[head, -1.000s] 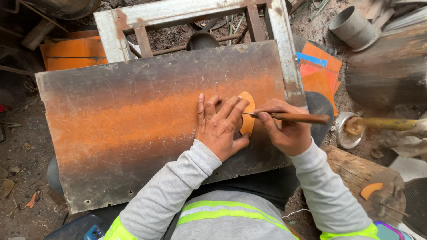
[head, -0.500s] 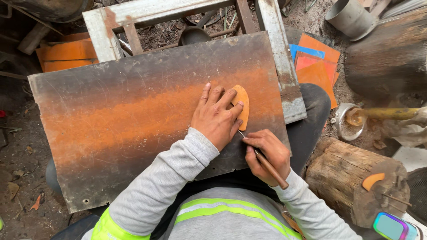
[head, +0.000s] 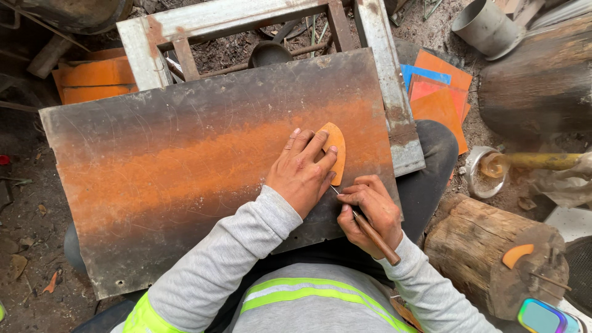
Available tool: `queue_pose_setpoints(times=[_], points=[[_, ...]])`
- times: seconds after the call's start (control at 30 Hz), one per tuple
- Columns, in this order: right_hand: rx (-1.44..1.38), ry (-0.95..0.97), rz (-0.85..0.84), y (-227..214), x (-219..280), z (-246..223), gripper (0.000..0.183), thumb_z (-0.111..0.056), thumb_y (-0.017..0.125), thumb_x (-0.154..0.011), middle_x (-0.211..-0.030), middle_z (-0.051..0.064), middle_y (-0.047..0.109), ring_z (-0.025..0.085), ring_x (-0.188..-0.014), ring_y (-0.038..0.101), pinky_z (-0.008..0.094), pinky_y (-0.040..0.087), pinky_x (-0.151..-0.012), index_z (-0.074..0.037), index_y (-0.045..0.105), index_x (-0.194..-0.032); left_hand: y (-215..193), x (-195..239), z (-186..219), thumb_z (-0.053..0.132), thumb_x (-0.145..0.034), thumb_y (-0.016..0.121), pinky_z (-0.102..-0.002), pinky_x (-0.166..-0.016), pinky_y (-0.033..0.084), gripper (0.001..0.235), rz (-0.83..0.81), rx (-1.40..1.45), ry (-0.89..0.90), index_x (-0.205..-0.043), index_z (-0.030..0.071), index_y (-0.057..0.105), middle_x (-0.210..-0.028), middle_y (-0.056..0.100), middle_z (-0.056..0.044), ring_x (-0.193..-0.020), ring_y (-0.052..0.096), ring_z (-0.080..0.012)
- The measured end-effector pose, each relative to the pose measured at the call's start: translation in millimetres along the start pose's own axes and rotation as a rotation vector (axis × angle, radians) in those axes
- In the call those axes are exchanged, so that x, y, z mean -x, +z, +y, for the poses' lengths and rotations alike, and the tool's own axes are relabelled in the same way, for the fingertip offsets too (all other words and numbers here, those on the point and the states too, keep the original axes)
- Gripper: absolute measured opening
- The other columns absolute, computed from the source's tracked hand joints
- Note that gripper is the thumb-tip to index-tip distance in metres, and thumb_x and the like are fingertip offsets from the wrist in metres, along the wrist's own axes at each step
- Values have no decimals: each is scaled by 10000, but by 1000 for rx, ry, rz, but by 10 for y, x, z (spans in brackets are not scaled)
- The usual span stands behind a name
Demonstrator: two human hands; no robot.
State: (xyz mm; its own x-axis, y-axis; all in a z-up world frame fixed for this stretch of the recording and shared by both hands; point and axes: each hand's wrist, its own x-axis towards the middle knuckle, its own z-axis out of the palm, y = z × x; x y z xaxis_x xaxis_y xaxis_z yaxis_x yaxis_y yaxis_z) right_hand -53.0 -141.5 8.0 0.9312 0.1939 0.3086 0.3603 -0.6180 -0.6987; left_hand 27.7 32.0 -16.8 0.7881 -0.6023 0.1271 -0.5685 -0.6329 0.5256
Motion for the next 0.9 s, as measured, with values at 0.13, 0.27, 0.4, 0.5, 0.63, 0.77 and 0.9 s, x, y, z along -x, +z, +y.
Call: queue_pose_setpoints(times=[0.13,0.27,0.4,0.5,0.63,0.77,0.9], points=[[0,48,10,-40,76,26,155,52,662,-773,-877,161,694,342,-884,675,413,564,-851,10,638,-920,9,7,-3,233,-844,731,-491,-1183,360,435,7,8,9,-1231,46,660,-1369,530,-165,-1303,483,-360],[-144,130,32,-111,145,149,68,22,617,-853,-901,143,707,309,-918,669,373,561,-867,18,623,-920,15,8,0,245,-847,731,-503,-1183,354,445,-4,-7,8,-1240,48,661,-1385,525,-163,-1307,482,-361],[-542,281,103,-275,206,304,112,-22,532,-961,-1019,126,669,227,-946,670,359,567,-936,33,620,-1004,-31,-28,57,292,-818,762,-538,-1168,338,475,-22,-17,-44,-1219,59,661,-1397,517,-175,-1300,477,-372],[-607,361,200,-309,308,379,116,-32,521,-992,-1051,129,647,185,-948,660,341,561,-937,32,606,-1039,-8,-50,156,360,-775,797,-559,-1148,332,555,-1,6,-81,-1196,35,638,-1397,495,-249,-1302,460,-418],[-468,330,194,-242,369,449,116,-18,533,-994,-1020,142,665,194,-941,651,337,548,-917,43,622,-1037,5,84,146,279,-750,805,-536,-1141,371,553,-13,29,-107,-1196,19,608,-1434,467,-301,-1317,449,-454],[-598,389,211,-236,399,500,121,-13,531,-990,-1028,146,653,196,-940,654,343,559,-916,42,625,-1043,-135,414,-55,191,-758,793,-511,-1156,409,557,28,-93,-108,-1249,0,611,-1448,457,-282,-1363,460,-440],[-660,390,213,-245,419,523,118,-19,532,-985,-1021,140,662,187,-939,652,333,552,-917,36,621,-1040,-455,827,-88,241,-717,846,-486,-1044,469,562,67,-23,-228,-1212,60,650,-1410,482,-251,-1287,495,-454]])
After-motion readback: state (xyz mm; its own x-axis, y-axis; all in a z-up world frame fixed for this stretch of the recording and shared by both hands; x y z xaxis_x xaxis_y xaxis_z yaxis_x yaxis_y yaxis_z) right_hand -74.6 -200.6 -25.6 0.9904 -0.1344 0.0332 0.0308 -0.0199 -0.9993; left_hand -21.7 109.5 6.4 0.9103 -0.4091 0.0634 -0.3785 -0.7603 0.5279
